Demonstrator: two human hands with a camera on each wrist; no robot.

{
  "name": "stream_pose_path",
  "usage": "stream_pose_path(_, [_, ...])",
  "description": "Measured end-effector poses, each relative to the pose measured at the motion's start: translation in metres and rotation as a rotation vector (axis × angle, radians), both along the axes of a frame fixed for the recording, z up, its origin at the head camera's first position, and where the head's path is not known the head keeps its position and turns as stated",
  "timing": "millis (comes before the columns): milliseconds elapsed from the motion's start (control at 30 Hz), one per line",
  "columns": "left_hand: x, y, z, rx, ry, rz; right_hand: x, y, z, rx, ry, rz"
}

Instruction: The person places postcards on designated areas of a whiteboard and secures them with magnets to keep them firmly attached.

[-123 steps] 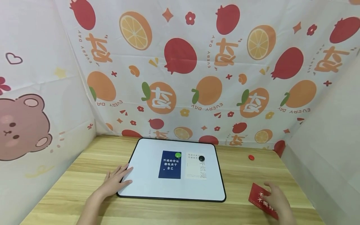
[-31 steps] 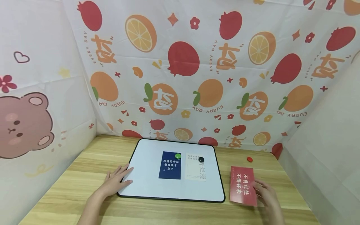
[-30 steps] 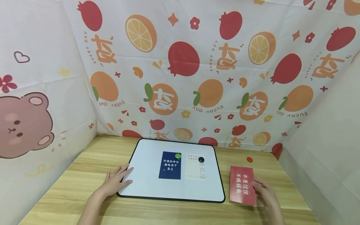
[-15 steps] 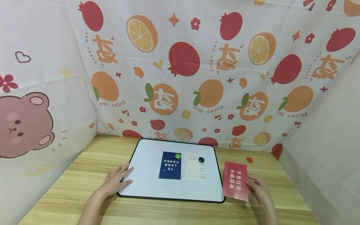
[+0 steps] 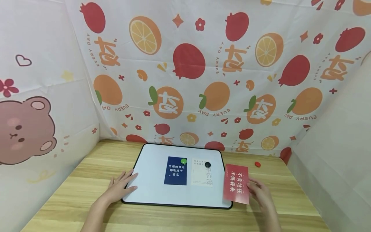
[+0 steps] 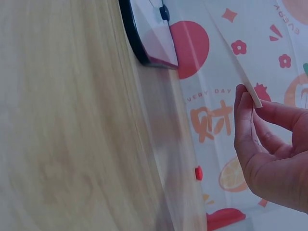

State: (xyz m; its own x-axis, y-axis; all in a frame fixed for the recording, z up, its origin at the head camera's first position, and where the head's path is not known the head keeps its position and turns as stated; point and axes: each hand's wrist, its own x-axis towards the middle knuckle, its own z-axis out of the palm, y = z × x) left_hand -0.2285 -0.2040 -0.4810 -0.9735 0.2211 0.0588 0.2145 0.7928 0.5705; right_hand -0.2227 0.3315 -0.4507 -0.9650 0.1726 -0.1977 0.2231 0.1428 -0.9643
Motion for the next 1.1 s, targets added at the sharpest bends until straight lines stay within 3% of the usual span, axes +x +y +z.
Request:
stream_pose_path(300, [-0.003, -0.001, 0.0, 0.0, 0.005, -0.002, -0.006, -0.013, 0.006, 0.013, -0.012, 0.003])
stream_pose_path(667, [0.001, 0.0, 0.001, 0.0, -0.005, -0.004, -0.015, -0.036, 0.007, -0.012, 0.061, 0.048])
stream_pose_path(867, [0.0, 0.0, 0.001, 0.005, 0.014, -0.001, -0.022, -0.056, 0.008, 0.0, 0.087, 0.079])
stream_pose_path(1100, [0.0, 0.001, 0.001, 0.002, 0.005, 0.001, -0.032, -0.082, 0.004, -0.034, 0.068, 0.056])
